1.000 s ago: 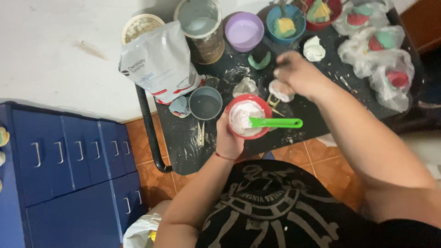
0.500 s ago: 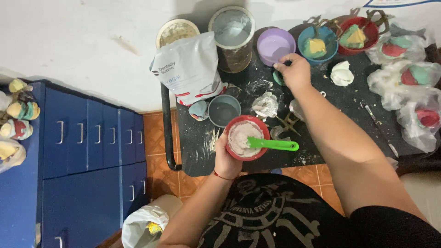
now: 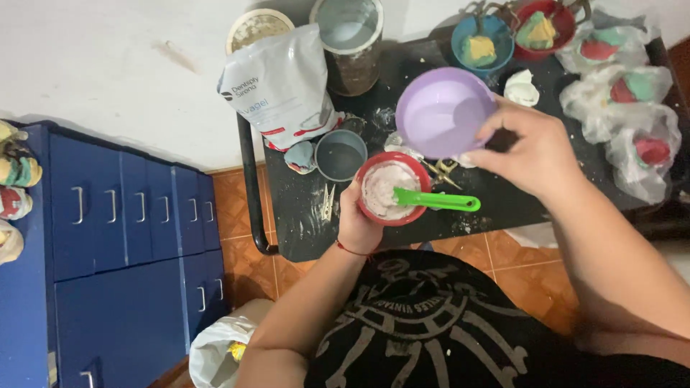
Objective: The person mixes a white powder with a liquid in a red bowl using a green spatula. They add more powder from a bag and water from a purple bowl, stirring until a pink paste forms. The person then applies the paste to a dental mold and places it on the table.
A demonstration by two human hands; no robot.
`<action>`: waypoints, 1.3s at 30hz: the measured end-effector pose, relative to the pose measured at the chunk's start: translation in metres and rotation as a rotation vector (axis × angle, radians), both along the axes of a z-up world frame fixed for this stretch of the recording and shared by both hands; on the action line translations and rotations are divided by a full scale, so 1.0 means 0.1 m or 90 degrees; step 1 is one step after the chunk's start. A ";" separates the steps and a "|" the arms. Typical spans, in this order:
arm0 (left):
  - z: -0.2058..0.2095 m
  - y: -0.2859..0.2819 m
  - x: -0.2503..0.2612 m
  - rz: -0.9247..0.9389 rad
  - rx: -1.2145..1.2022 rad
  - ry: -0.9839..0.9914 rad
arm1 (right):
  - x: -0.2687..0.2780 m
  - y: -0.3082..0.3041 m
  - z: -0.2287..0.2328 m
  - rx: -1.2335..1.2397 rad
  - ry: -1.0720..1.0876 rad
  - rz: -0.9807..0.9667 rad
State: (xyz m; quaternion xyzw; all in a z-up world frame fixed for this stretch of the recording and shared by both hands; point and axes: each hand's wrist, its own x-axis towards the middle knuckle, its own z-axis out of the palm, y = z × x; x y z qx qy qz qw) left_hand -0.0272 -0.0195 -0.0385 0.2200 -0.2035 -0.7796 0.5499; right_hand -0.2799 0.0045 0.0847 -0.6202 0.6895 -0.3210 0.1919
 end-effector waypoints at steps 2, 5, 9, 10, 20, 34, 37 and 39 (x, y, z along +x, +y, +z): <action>0.25 0.03 -0.02 -0.069 -0.117 0.038 | 0.03 0.23 0.12 -0.063 -0.001 0.074; 0.04 0.04 -0.10 -0.063 -0.093 0.038 | 0.03 0.43 0.15 -0.091 0.022 0.053; 0.06 0.06 -0.10 -0.136 -0.074 0.003 | 0.10 0.61 0.31 -0.063 0.063 0.034; 0.00 0.07 -0.11 -0.144 -0.067 0.015 | 0.12 0.63 0.34 -0.080 0.079 0.042; -0.23 0.11 -0.17 -0.161 -0.007 0.041 | 0.22 0.77 0.48 -0.119 0.153 0.068; -0.21 0.07 -0.16 -0.159 -0.012 0.056 | 0.21 0.73 0.43 -0.143 0.209 0.075; -0.12 0.05 -0.14 -0.168 -0.036 0.048 | 0.20 0.71 0.41 -0.151 0.224 0.084; -0.12 0.04 -0.14 -0.177 -0.054 0.038 | 0.20 0.70 0.41 -0.158 0.235 0.096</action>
